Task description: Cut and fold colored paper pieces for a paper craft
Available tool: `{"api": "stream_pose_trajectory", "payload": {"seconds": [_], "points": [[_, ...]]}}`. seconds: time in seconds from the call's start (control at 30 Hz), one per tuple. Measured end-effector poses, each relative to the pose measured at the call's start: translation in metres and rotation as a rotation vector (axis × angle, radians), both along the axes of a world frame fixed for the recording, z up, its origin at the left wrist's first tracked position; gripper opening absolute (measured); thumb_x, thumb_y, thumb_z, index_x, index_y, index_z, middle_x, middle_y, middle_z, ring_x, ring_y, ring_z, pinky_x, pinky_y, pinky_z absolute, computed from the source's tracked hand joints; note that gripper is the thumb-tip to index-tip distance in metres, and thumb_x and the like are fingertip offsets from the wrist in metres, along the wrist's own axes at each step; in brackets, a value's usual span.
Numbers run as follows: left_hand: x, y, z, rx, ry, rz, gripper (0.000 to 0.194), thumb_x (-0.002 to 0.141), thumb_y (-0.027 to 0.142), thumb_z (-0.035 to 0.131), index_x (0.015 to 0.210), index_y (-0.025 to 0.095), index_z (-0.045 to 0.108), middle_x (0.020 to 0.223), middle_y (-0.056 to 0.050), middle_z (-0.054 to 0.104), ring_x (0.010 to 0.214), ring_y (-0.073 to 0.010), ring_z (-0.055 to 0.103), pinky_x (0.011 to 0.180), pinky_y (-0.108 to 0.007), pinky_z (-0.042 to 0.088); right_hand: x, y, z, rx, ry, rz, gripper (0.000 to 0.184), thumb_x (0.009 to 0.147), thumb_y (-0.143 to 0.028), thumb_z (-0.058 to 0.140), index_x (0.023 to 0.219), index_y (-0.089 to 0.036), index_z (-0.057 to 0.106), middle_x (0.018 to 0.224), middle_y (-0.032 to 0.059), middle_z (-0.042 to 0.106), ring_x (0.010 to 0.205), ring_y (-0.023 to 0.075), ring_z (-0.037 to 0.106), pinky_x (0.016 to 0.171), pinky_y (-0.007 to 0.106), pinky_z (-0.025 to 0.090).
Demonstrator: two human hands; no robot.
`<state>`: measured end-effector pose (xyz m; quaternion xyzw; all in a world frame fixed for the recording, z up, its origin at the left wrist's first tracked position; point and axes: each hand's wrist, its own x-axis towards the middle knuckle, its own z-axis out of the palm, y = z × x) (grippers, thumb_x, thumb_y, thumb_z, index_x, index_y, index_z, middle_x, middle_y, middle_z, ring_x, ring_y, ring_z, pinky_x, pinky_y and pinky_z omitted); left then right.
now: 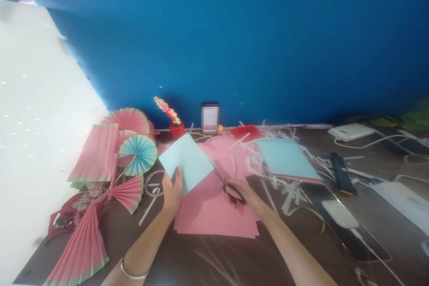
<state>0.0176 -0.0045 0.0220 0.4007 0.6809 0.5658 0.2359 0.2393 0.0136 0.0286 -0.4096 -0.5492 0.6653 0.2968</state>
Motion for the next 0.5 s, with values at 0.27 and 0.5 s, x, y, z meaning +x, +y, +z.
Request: {"api": "stream_pose_trajectory", "payload": {"seconds": [0.27, 0.5], "points": [[0.0029, -0.0008, -0.0001, -0.034, -0.001, -0.015, 0.038, 0.08, 0.043, 0.049, 0.1, 0.012, 0.057, 0.105, -0.015, 0.062, 0.104, -0.0257, 0.055, 0.088, -0.037, 0.043, 0.0005, 0.0014, -0.0082, 0.01, 0.064, 0.027, 0.039, 0.08, -0.052, 0.046, 0.084, -0.015, 0.057, 0.056, -0.0007, 0.051, 0.047, 0.0099, 0.049, 0.047, 0.022, 0.041], [0.0029, -0.0017, 0.0002, -0.033, 0.006, -0.032, 0.037, 0.08, 0.043, 0.048, 0.099, 0.012, 0.056, 0.106, -0.015, 0.061, 0.105, -0.0255, 0.054, 0.09, -0.038, 0.041, -0.0022, 0.0001, -0.0023, 0.002, 0.059, 0.031, 0.032, 0.081, -0.046, 0.047, 0.083, -0.015, 0.057, 0.056, -0.0013, 0.049, 0.05, 0.0105, 0.05, 0.047, 0.022, 0.042]]}}
